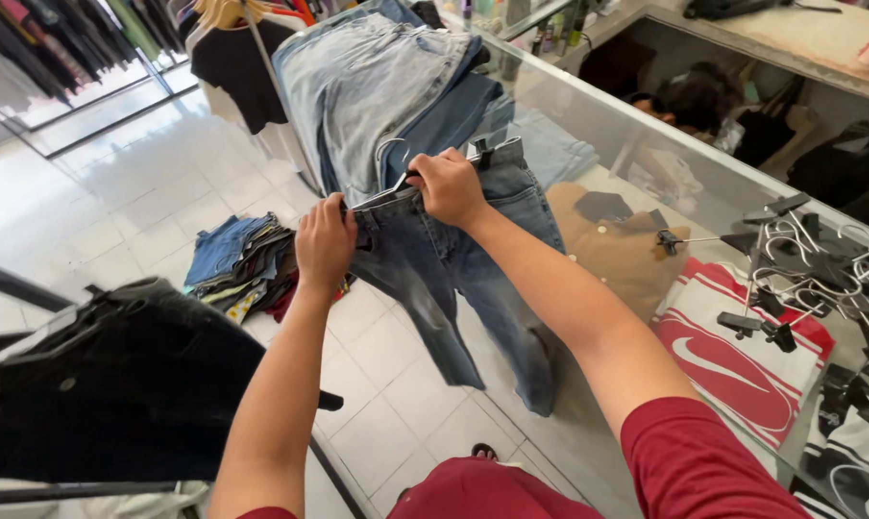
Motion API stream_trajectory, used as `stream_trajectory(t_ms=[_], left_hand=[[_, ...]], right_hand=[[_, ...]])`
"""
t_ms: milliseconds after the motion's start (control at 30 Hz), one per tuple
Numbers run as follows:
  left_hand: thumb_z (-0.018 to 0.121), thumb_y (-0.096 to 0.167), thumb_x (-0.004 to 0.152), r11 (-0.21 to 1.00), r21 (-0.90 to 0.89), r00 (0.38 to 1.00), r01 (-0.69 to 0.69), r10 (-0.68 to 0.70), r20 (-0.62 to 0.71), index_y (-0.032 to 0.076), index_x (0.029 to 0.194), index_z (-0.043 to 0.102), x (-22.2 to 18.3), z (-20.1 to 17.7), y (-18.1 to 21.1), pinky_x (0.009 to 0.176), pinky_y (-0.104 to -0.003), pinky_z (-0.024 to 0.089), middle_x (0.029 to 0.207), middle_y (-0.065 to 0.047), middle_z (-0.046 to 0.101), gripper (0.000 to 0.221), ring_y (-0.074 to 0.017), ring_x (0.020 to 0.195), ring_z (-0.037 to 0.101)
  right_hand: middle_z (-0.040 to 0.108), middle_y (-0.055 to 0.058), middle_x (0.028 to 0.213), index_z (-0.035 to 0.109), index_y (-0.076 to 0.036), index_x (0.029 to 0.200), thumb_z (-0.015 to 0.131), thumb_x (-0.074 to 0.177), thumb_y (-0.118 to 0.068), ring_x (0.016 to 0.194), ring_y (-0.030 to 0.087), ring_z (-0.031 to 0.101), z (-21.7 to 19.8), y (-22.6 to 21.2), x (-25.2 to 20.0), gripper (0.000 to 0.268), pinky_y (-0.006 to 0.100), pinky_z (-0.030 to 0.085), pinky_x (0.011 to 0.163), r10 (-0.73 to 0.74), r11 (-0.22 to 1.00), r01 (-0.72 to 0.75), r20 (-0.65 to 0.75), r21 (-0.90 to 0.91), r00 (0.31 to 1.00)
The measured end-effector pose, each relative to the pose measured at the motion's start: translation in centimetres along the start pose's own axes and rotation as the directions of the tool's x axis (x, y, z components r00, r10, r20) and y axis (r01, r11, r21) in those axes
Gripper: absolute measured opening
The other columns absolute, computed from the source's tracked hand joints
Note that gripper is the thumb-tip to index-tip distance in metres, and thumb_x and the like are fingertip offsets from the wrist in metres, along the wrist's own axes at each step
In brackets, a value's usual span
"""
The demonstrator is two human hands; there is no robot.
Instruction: The person hangs pairs of denim jeans and shorts onto hangers. They pick up a hanger, clip it onto the waistband of the clothing item placed on a glass counter, and then hang the item onto a clothing rack.
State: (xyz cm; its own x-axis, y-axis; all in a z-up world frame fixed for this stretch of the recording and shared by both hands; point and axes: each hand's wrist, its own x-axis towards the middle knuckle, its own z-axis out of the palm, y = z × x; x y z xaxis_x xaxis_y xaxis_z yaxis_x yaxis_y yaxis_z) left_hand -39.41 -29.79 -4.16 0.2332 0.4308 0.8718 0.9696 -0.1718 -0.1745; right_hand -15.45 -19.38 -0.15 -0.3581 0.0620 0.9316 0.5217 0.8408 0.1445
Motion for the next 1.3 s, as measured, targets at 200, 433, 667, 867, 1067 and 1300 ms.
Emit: stream_trajectory(t_ms=[200,433,667,867,1067,1300], left_hand=[[0.052,0.029,0.106,0.992,0.122,0.999,-0.036,0.04,-0.026,0.005,0.117,0.065,-4.2,-6.1,-5.2,0.066,-0.039,0.049,0.078,-0.009,0.056,0.029,-0.0277,0.069,0.061],[0.053,0.037,0.104,0.96,0.279,0.999,-0.037,0.035,0.012,0.011,0.116,0.065,-6.9,-12.2,-7.2,0.061,-0.031,0.05,0.074,-0.001,0.053,0.03,-0.0192,0.065,0.059],[0.054,0.038,0.102,0.893,0.45,1.0,-0.016,0.018,0.0,0.015,0.114,0.067,-7.3,-17.3,-9.0,0.057,-0.028,0.051,0.071,0.002,0.052,0.029,-0.0149,0.062,0.058],[0.057,0.035,0.102,0.864,0.503,1.0,0.021,-0.022,-0.004,0.013,0.111,0.07,-8.1,-21.6,-8.4,0.054,-0.027,0.051,0.07,0.0,0.053,0.028,-0.0159,0.059,0.059],[0.056,0.036,0.102,0.86,0.505,0.997,0.078,-0.081,-0.017,0.013,0.109,0.07,-9.4,-23.7,-6.9,0.052,-0.025,0.051,0.066,0.003,0.052,0.028,-0.0133,0.055,0.059],[0.058,0.041,0.1,0.852,0.507,0.989,0.131,-0.15,-0.002,0.018,0.109,0.069,-14.0,-24.5,-8.3,0.052,-0.028,0.052,0.063,0.003,0.055,0.028,-0.0149,0.054,0.062]], right_hand=[[0.056,-0.001,0.063,0.06,-0.017,0.092,0.058,0.101,-0.032,0.058,0.021,0.065,1.4,-7.6,1.8,0.017,0.031,0.051,0.065,-0.001,0.991,-0.002,0.019,0.131,1.0],[0.055,0.001,0.06,0.055,-0.015,0.091,0.055,0.102,-0.031,0.056,0.024,0.065,4.3,-12.1,0.9,0.019,0.032,0.053,0.065,0.007,0.974,-0.021,0.062,0.224,0.998],[0.059,0.001,0.058,0.055,-0.018,0.091,0.062,0.098,-0.03,0.053,0.028,0.065,6.4,-15.1,3.9,0.016,0.037,0.055,0.061,-0.003,0.911,-0.034,0.091,0.412,0.996],[0.06,0.001,0.058,0.054,-0.02,0.091,0.06,0.099,-0.035,0.057,0.026,0.069,7.5,-17.5,6.3,0.019,0.035,0.056,0.064,-0.101,0.884,0.062,0.06,0.464,0.993],[0.061,0.002,0.059,0.054,-0.021,0.092,0.059,0.102,-0.037,0.057,0.027,0.069,8.6,-18.3,6.8,0.019,0.036,0.057,0.062,-0.168,0.834,0.106,0.066,0.542,0.984],[0.064,0.005,0.062,0.056,-0.021,0.1,0.062,0.1,-0.036,0.06,0.031,0.07,9.9,-21.4,4.2,0.016,0.043,0.056,0.061,-0.225,0.817,0.107,0.142,0.567,0.964]])
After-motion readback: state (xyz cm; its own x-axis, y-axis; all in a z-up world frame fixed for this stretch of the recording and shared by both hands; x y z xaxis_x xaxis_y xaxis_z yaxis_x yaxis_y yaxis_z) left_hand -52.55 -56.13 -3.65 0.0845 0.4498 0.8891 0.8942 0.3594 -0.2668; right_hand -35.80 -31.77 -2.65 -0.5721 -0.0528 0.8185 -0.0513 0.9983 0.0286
